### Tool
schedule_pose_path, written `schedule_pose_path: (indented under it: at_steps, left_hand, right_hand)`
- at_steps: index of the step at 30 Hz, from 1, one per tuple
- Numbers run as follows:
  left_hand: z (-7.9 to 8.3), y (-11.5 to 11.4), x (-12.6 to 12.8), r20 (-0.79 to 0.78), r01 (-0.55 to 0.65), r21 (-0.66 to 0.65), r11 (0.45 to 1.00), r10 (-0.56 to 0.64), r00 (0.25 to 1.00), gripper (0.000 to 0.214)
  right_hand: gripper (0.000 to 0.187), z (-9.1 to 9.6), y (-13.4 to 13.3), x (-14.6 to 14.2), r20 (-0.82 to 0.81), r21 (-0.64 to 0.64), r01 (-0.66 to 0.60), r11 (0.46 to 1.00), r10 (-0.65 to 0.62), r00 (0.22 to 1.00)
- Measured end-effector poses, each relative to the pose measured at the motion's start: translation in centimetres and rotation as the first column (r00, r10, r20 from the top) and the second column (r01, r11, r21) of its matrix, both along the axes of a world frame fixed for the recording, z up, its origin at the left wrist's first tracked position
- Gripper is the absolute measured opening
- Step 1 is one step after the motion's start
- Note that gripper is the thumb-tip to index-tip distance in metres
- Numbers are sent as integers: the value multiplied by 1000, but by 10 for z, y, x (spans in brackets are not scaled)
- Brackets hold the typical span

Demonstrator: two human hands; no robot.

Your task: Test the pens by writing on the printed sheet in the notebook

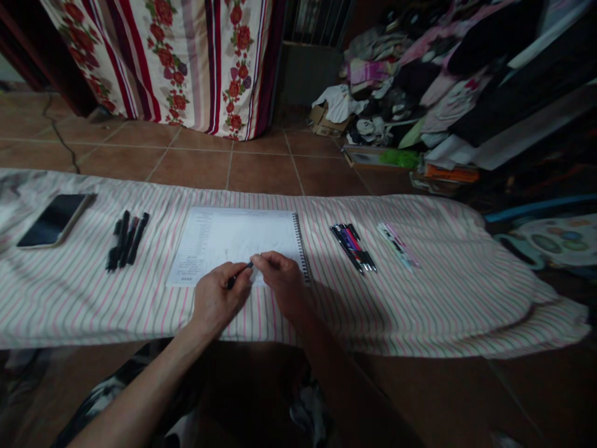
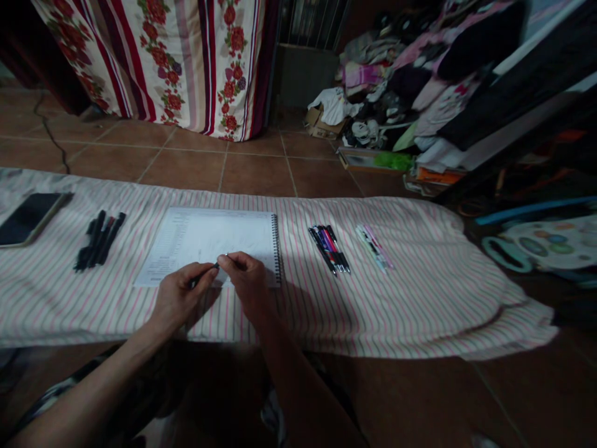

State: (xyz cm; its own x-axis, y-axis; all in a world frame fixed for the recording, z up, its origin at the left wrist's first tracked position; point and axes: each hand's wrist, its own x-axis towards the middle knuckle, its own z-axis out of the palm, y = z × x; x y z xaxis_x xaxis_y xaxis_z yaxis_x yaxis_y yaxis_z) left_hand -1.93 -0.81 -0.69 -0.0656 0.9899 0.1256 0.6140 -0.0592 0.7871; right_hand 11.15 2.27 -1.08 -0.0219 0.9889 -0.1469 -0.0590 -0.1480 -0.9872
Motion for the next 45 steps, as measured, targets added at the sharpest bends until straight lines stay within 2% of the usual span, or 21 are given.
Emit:
schedule_pose_path:
  at_steps: [3, 6, 10, 13, 15, 18, 22, 29, 33, 37, 45]
  left_hand:
    - [3, -1, 1, -96, 33, -1, 999, -33, 995, 29]
    - [4, -1, 3, -53, 46, -23, 999, -48, 997, 29]
    - [3, 0, 3, 8, 57, -26, 998, -57, 998, 30]
    - [5, 0, 3, -80, 47, -14, 999, -48, 996, 32]
    - [6, 0, 4, -145, 46, -17, 999, -48, 988, 32]
    - [6, -2, 6, -204, 59, -30, 998, -63, 977, 34]
    - [5, -2, 8, -240, 55, -46, 997, -64, 969, 34]
    - [6, 2, 7, -249, 37, -53, 998, -49, 967, 37]
    - [6, 3, 7, -217, 34, -51, 998, -44, 975, 35]
    - [5, 5, 7, -179, -20, -54, 998, 10, 984, 36]
    - [6, 7, 7, -214, -22, -78, 997, 5, 977, 35]
  right_hand:
    - [23, -3, 2, -2, 7, 37, 41, 998, -42, 999]
    - [24, -1, 2, -3, -12, 54, 34, 998, -33, 999]
    - [27, 3, -1, -3, -66, 46, -37, 998, 40, 997]
    - [31, 5, -2, -4, -140, 22, -84, 996, 86, 986]
    - [29, 5, -2, -4, -159, -20, -58, 998, 54, 986]
    - [25, 5, -1, -2, -139, -73, -13, 997, 3, 990]
    - [21, 7, 0, 1, -102, -46, 6, 999, -11, 995]
    - [34, 4, 0, 2, -244, -86, -98, 991, 75, 967]
    - [30, 5, 0, 3, -299, -144, -84, 986, 37, 954]
    - [26, 6, 0, 6, -391, -234, -91, 968, -8, 920]
    - [27, 2, 0, 6, -356, -204, -100, 974, 21, 934]
